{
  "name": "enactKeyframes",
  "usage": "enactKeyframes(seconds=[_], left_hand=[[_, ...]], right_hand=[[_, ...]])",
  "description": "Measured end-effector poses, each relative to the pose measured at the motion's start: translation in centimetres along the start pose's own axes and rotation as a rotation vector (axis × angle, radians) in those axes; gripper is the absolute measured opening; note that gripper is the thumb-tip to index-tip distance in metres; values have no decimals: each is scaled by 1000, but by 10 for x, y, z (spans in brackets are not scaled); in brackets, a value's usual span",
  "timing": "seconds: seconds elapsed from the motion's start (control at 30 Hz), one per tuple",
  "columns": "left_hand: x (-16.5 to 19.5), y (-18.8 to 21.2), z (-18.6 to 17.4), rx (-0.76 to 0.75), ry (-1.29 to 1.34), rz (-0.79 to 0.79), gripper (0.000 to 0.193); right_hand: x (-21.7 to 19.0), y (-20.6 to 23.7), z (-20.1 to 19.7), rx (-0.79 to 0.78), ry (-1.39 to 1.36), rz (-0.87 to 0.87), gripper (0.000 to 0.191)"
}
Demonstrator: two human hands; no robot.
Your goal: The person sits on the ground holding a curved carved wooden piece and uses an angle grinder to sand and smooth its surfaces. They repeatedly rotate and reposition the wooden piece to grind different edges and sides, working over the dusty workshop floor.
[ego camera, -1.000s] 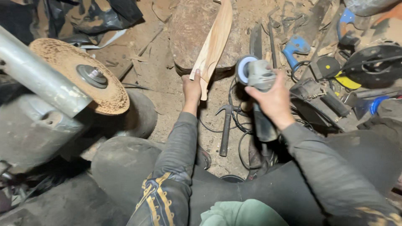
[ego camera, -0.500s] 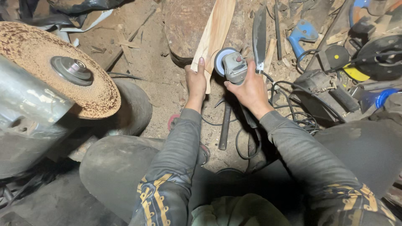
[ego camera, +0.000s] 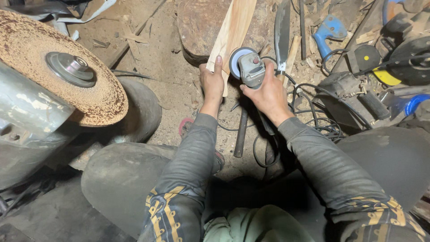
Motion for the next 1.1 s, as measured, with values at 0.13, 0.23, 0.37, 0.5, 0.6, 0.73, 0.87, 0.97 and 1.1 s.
enactKeyframes(seconds=[0.13, 0.23, 0.37, 0.5, 0.6, 0.73, 0.87, 0.97, 1.1], left_hand=[[1, 1, 0, 6, 27, 2, 54], [1, 0, 0, 7, 4, 1, 55], [4, -1, 1, 1, 18, 43, 55], [1, -1, 1, -7, 20, 16, 55], [-1, 1, 1, -24, 35, -4, 54], [-2, 2, 2, -18, 51, -4, 53], [-6, 0, 2, -22, 39, -29, 54], [-7, -1, 1, -14, 45, -7, 55], [-9, -3, 1, -9, 15, -7, 55]], right_hand=[[-1, 0, 0, 24, 16, -14, 90], [0, -1, 1, 25, 2, -19, 90], [0, -2, 1, 41, -14, -46, 90], [-2, -3, 0, 66, 13, -71, 89], [-1, -3, 2, 42, 13, -67, 89], [1, -3, 3, 30, -27, -54, 89], [0, -2, 1, 88, -16, -91, 88], [5, 0, 2, 100, -57, -73, 88], [7, 3, 1, 118, -23, -91, 90]])
Point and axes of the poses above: each hand's wrist, its own y-axis away from the middle knuckle, its own z-axis out of the palm, x = y × z, the point moved 8 cm from there along -y, towards the middle knuckle, and after that the axes turned 13 degrees about y, right-handed, at the moved point
